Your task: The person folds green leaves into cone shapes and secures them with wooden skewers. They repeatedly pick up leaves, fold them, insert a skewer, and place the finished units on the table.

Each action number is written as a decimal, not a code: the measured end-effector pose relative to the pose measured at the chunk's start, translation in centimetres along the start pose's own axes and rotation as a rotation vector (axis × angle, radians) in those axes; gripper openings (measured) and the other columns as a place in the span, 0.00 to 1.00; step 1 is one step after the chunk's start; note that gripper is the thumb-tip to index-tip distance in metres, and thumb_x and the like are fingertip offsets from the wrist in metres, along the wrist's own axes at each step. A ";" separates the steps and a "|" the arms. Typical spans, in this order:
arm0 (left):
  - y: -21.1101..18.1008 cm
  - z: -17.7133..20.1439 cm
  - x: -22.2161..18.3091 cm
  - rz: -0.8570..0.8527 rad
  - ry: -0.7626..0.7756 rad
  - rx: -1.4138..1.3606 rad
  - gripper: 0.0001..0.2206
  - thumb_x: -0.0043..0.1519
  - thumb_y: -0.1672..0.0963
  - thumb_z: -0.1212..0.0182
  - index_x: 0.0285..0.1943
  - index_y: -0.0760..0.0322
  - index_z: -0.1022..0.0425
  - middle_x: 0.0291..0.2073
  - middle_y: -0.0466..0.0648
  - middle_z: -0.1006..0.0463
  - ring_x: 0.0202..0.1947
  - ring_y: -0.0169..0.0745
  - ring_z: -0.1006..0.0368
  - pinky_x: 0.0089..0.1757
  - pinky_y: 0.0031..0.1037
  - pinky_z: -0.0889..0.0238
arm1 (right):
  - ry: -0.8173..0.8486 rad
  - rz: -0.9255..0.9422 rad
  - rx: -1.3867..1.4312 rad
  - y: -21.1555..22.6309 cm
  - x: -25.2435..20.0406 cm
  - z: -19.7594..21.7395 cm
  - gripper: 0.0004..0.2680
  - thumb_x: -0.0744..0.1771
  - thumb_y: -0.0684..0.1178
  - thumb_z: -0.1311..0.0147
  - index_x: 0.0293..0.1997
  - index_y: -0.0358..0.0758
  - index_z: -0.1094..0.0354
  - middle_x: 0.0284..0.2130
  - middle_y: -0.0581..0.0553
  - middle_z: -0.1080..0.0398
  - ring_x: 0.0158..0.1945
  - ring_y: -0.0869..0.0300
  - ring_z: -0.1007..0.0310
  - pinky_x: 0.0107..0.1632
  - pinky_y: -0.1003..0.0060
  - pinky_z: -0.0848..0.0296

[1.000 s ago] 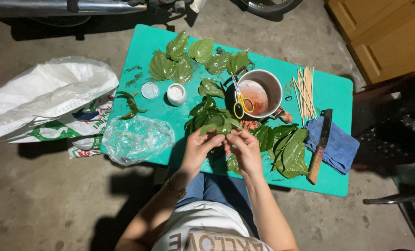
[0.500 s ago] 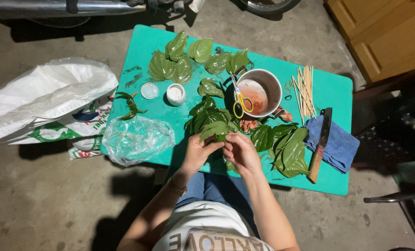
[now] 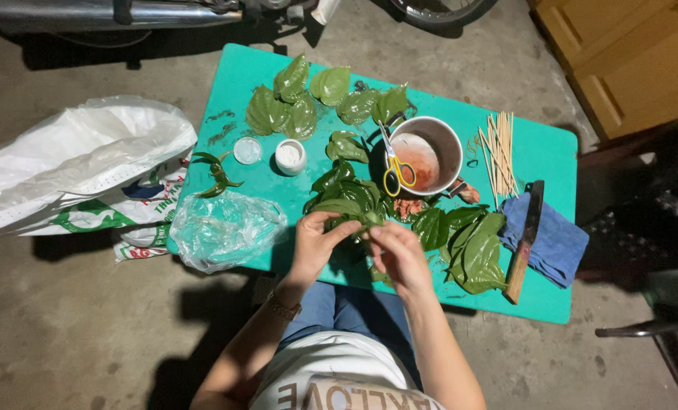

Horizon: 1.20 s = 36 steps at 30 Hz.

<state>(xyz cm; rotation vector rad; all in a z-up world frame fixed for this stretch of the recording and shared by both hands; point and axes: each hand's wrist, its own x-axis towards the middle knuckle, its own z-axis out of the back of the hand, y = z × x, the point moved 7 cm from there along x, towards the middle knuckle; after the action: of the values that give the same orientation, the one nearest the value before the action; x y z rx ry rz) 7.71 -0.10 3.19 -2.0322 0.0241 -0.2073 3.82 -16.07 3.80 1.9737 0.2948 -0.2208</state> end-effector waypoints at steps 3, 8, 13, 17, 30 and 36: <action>1.1 0.3 -0.4 0.122 -0.030 -0.034 0.09 0.59 0.63 0.30 0.47 0.73 0.18 0.40 0.47 0.15 0.38 0.28 0.22 0.43 0.20 0.29 | -0.212 0.525 -0.426 5.6 -2.2 -0.4 0.05 0.67 0.41 0.39 0.45 0.32 0.27 0.39 0.46 0.29 0.41 0.63 0.31 0.45 0.72 0.30; 1.6 -0.1 -0.8 0.156 -0.009 0.036 0.08 0.60 0.63 0.31 0.46 0.76 0.18 0.40 0.48 0.15 0.40 0.28 0.22 0.44 0.20 0.29 | -0.065 0.801 -0.830 9.2 -2.7 -3.7 0.12 0.62 0.38 0.36 0.50 0.33 0.26 0.48 0.41 0.29 0.52 0.56 0.29 0.56 0.66 0.32; 1.3 0.0 -0.8 0.155 -0.008 0.008 0.08 0.61 0.63 0.33 0.47 0.76 0.19 0.39 0.48 0.16 0.40 0.28 0.22 0.43 0.20 0.28 | -0.095 0.712 -0.830 7.9 -1.7 -3.7 0.06 0.62 0.40 0.34 0.41 0.35 0.22 0.39 0.45 0.25 0.45 0.59 0.25 0.51 0.66 0.31; 1.3 -0.1 -1.1 0.153 0.010 -0.010 0.08 0.62 0.62 0.34 0.48 0.75 0.19 0.40 0.46 0.16 0.40 0.28 0.21 0.44 0.20 0.27 | -0.153 0.754 -0.816 7.3 -2.1 -3.4 0.06 0.62 0.39 0.35 0.41 0.35 0.21 0.38 0.45 0.24 0.43 0.59 0.26 0.49 0.66 0.30; 3.6 1.8 -0.7 0.268 -0.136 0.000 0.13 0.61 0.60 0.33 0.52 0.76 0.22 0.41 0.53 0.15 0.40 0.36 0.18 0.40 0.26 0.23 | -0.159 1.056 -1.135 7.4 -5.0 -7.3 0.12 0.63 0.36 0.38 0.51 0.35 0.25 0.44 0.41 0.28 0.49 0.48 0.29 0.53 0.56 0.30; 2.1 1.4 -1.1 0.319 -0.019 -0.066 0.12 0.65 0.60 0.39 0.54 0.75 0.21 0.44 0.53 0.16 0.41 0.38 0.18 0.44 0.29 0.23 | -0.138 1.089 -1.229 6.8 -5.0 -7.9 0.14 0.61 0.37 0.37 0.51 0.37 0.25 0.46 0.42 0.28 0.50 0.47 0.29 0.53 0.54 0.32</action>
<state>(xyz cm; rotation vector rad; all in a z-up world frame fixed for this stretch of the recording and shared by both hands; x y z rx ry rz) 6.97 0.34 0.52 -2.0631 0.3448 0.0149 1.26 -12.02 14.36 0.6764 -0.6278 0.4480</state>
